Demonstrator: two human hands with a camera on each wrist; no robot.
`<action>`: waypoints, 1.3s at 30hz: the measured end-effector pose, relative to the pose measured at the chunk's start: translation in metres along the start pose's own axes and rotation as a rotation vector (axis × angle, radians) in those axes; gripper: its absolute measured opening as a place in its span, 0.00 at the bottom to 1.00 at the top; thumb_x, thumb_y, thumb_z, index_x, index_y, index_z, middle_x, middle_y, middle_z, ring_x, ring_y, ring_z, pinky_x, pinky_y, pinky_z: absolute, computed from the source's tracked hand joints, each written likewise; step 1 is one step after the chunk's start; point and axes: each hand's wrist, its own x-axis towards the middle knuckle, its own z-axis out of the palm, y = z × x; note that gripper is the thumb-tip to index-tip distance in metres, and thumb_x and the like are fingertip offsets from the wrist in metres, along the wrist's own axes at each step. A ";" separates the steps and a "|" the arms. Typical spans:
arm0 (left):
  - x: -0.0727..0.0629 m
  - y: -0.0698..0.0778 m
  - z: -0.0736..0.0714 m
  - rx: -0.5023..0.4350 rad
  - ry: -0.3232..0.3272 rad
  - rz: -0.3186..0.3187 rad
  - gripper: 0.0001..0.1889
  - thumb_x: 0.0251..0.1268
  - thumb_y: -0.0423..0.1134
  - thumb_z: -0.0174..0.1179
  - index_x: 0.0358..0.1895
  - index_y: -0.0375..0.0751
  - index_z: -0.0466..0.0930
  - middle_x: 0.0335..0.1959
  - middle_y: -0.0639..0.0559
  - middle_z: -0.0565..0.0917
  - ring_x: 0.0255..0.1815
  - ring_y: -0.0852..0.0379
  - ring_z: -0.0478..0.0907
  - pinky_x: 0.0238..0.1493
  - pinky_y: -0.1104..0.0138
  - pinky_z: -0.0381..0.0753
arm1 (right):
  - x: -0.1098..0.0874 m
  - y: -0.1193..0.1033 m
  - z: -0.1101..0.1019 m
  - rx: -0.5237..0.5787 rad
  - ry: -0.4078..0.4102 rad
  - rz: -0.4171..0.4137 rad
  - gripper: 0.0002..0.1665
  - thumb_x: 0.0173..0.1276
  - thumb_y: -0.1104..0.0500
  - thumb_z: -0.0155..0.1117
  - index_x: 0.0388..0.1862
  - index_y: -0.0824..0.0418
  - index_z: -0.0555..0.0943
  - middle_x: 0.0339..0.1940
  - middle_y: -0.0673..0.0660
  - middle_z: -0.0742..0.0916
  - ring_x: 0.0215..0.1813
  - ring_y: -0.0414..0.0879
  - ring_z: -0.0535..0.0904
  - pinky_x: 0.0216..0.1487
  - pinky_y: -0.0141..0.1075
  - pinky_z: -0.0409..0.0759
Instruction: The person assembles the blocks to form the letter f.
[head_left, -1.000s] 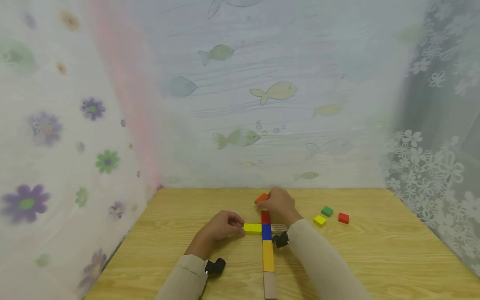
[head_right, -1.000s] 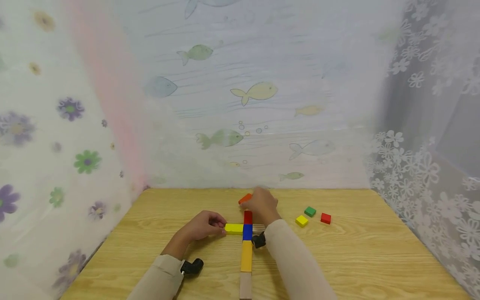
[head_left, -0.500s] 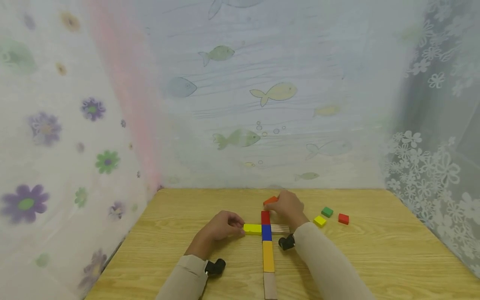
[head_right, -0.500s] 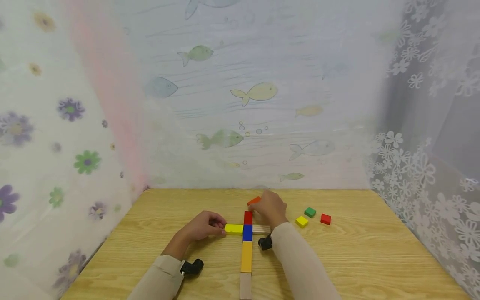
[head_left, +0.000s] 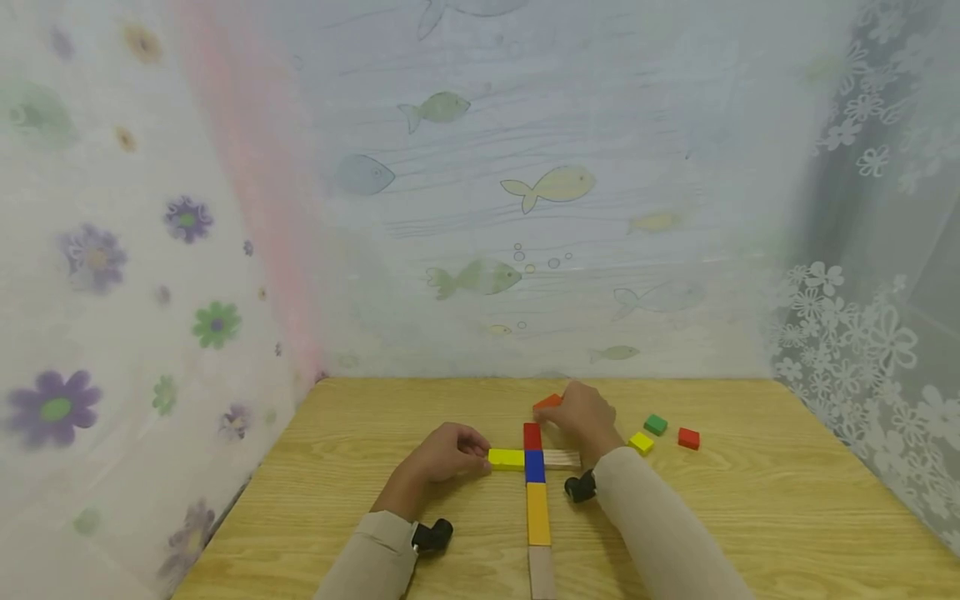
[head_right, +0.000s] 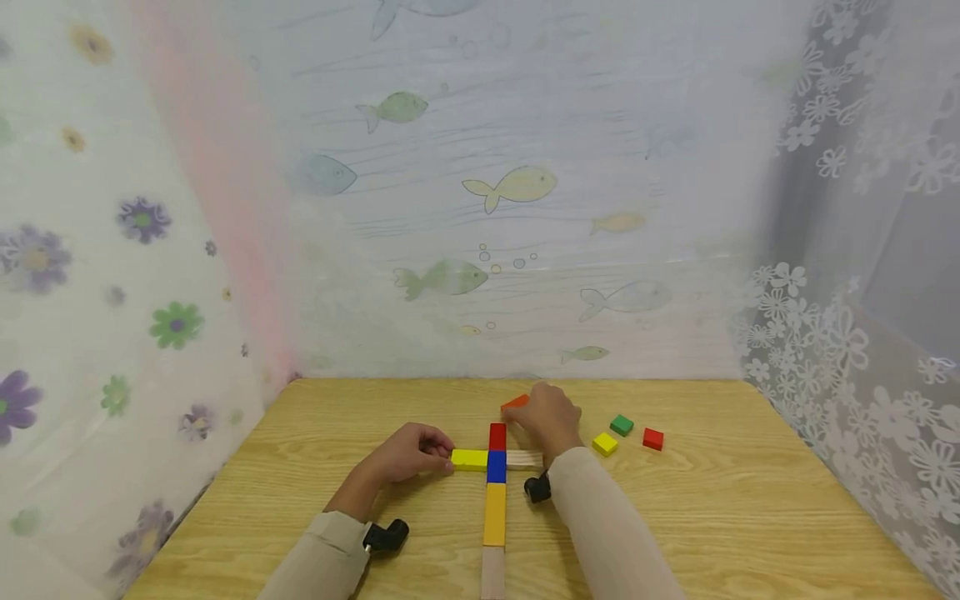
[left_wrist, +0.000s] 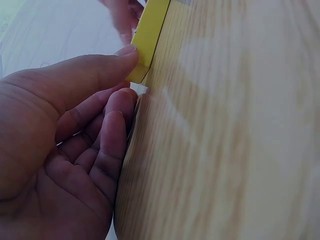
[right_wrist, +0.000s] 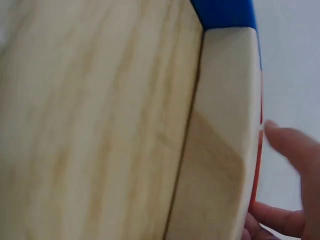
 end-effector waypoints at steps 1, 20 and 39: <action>0.000 0.000 0.000 -0.003 0.000 -0.002 0.14 0.62 0.40 0.75 0.48 0.41 0.87 0.38 0.54 0.85 0.39 0.57 0.80 0.46 0.64 0.81 | 0.001 0.002 0.000 0.007 -0.003 -0.002 0.29 0.60 0.36 0.73 0.26 0.59 0.75 0.23 0.54 0.73 0.26 0.51 0.71 0.33 0.44 0.62; -0.002 0.004 0.001 -0.004 0.018 -0.012 0.13 0.61 0.39 0.76 0.47 0.41 0.87 0.36 0.54 0.85 0.38 0.57 0.79 0.45 0.64 0.81 | 0.006 0.017 -0.002 0.104 -0.110 -0.199 0.23 0.72 0.66 0.58 0.64 0.61 0.81 0.59 0.63 0.86 0.44 0.51 0.79 0.51 0.46 0.79; -0.002 0.006 0.001 -0.005 0.013 -0.008 0.14 0.62 0.39 0.75 0.48 0.40 0.87 0.37 0.54 0.85 0.38 0.58 0.79 0.45 0.67 0.81 | 0.010 0.023 -0.002 0.072 -0.109 -0.265 0.17 0.72 0.62 0.66 0.58 0.60 0.84 0.43 0.57 0.89 0.39 0.47 0.83 0.44 0.43 0.83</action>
